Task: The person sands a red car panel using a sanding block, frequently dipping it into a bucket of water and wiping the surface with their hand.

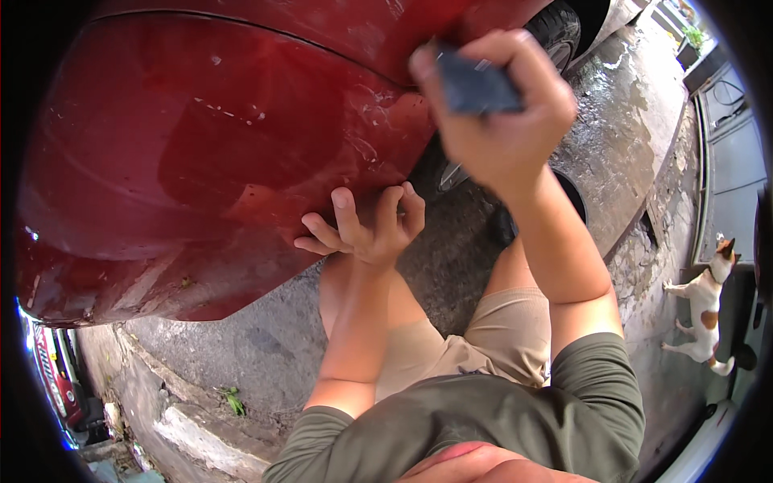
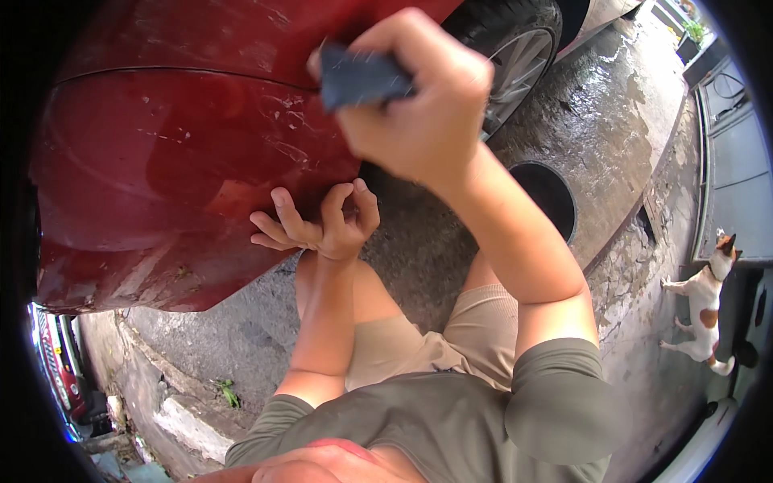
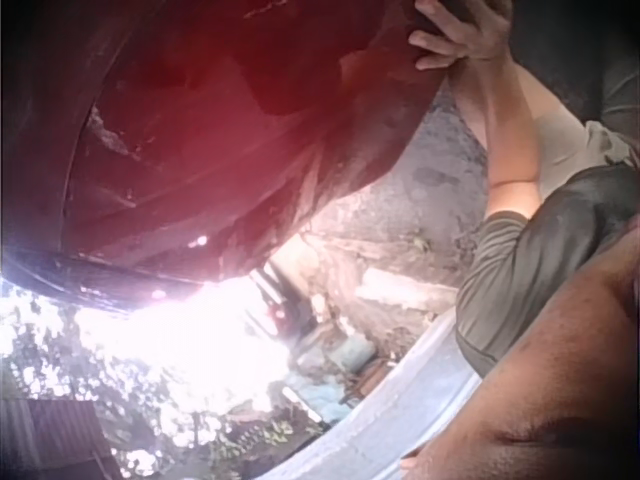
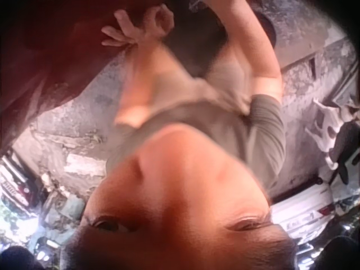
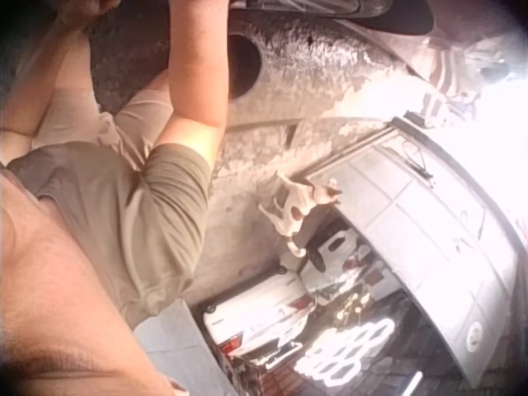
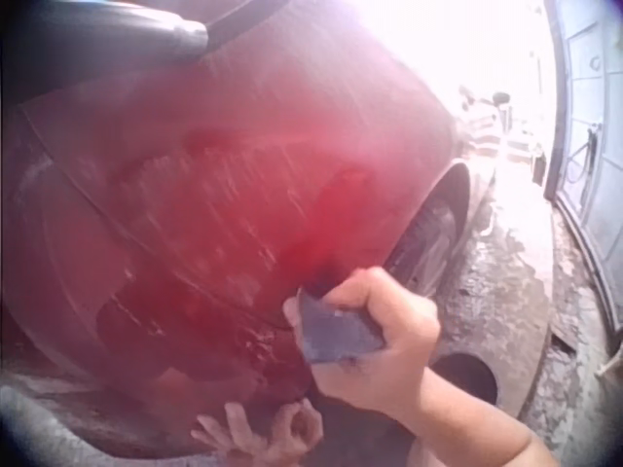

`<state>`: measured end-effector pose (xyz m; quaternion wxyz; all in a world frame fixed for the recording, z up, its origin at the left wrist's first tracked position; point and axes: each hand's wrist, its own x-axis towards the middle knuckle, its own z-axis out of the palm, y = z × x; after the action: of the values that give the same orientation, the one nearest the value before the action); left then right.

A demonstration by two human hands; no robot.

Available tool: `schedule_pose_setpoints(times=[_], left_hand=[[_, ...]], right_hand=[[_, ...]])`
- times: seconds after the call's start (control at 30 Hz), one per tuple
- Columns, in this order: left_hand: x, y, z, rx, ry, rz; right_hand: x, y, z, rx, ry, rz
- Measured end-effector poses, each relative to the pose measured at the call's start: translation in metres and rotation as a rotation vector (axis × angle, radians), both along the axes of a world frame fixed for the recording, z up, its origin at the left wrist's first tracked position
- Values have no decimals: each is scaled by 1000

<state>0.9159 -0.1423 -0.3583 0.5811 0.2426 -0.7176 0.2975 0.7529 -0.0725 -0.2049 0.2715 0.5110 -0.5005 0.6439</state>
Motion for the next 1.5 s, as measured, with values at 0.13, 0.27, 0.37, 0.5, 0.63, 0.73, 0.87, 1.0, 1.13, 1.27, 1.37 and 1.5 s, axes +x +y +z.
schedule_pose_setpoints(times=[0.13, 0.27, 0.37, 0.5, 0.63, 0.73, 0.87, 1.0, 1.13, 1.27, 1.37, 1.5], left_hand=[[-3, 0, 5, -13, 5, -1], [-5, -2, 5, -14, 16, 17], [-1, 2, 3, -20, 4, -2], [-4, 0, 4, -23, 22, 13], [-8, -1, 7, -31, 22, 10], [-5, 1, 1, -25, 13, 27], [-3, 1, 3, -19, 3, 17], [-8, 1, 2, -1, 28, 22], [-2, 1, -2, -20, 13, 31], [-1, 3, 3, -50, -15, 18], [-9, 6, 1, -64, -9, 32], [0, 19, 9, -11, -6, 61]], right_hand=[[-2, 0, 1, -14, 35, 20], [8, -2, -10, 2, 34, 37], [3, -1, 0, -19, -39, 40], [2, 2, -6, 10, 10, 49], [-66, 0, 31, 2, -96, -383], [-39, 1, 25, -46, -30, -148], [-25, 1, 18, -68, 87, -49], [-62, 1, 54, -262, -333, 0], [-18, 2, 16, -35, 69, -33], [-38, -2, 27, -228, 114, -53], [-58, 8, 40, -97, -4, -239], [0, 10, 4, -63, 86, 106]])
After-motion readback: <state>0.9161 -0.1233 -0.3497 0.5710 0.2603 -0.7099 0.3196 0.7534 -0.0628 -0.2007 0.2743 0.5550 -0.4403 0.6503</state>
